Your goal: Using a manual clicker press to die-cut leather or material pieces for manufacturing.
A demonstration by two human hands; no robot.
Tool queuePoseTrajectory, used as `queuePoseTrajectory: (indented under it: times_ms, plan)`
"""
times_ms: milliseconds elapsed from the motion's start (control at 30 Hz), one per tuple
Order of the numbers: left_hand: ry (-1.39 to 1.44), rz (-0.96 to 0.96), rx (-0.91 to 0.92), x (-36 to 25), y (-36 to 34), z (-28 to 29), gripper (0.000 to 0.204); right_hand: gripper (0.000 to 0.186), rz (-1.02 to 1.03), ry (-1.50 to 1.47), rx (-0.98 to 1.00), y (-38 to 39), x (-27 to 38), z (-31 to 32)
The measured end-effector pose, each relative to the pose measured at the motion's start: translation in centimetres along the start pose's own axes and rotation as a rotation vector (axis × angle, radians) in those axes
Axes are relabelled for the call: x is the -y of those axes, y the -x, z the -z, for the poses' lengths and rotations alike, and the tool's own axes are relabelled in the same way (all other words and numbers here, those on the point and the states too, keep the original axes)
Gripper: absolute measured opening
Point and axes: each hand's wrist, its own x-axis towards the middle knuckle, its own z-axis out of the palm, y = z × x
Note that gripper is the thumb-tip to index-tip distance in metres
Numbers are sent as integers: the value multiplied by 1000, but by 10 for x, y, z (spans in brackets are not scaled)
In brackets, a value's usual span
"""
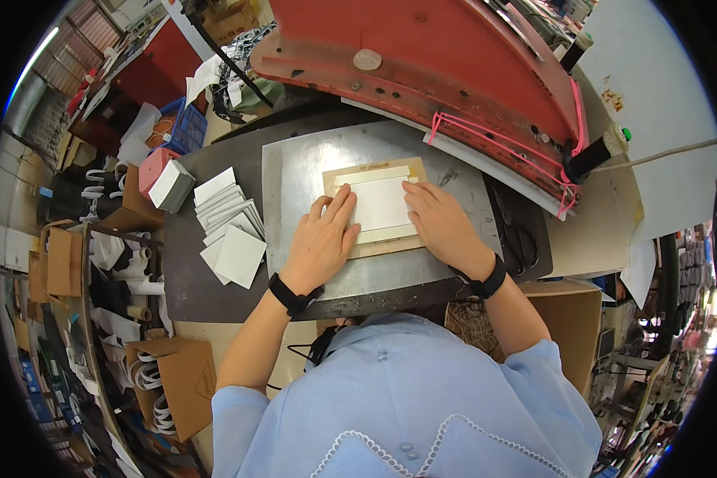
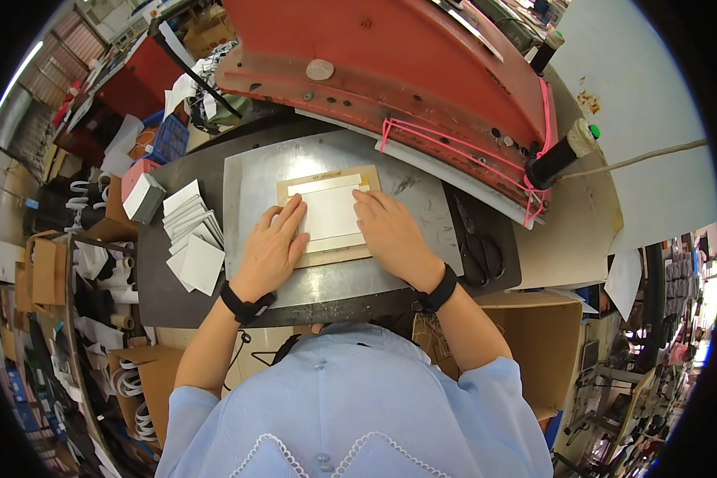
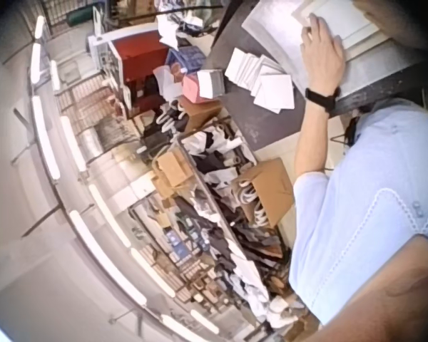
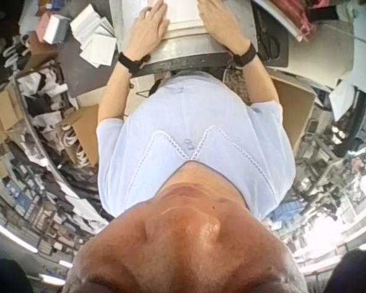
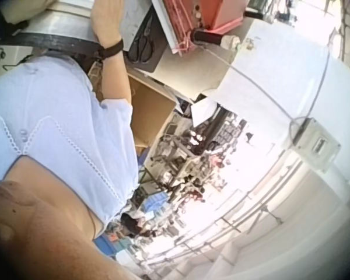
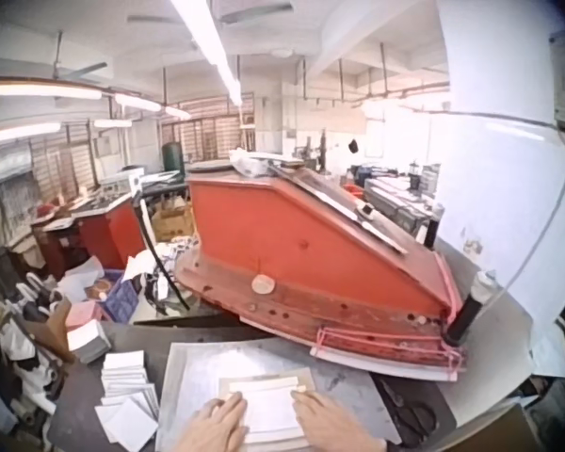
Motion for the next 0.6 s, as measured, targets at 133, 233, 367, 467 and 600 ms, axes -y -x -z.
queuePoseTrajectory:
  times_ms: [133, 233, 367, 467, 600]
  plan:
    - [289, 39, -125, 5, 3, 5, 48, 37, -116, -122, -202, 7, -6, 9]
    - [199, 120, -187, 3, 16, 41, 45, 40, -275, -73, -606, 14, -8, 66]
    - [293, 184, -290, -1, 43, 69, 36, 61, -512, 287, -1182, 54, -59, 146]
    - [380, 168, -166, -4, 63, 73, 29, 61, -543, -273, -1164, 53, -93, 169]
    - [453, -10, -64, -27, 75, 71, 20, 40, -547, -506, -914, 39, -108, 155]
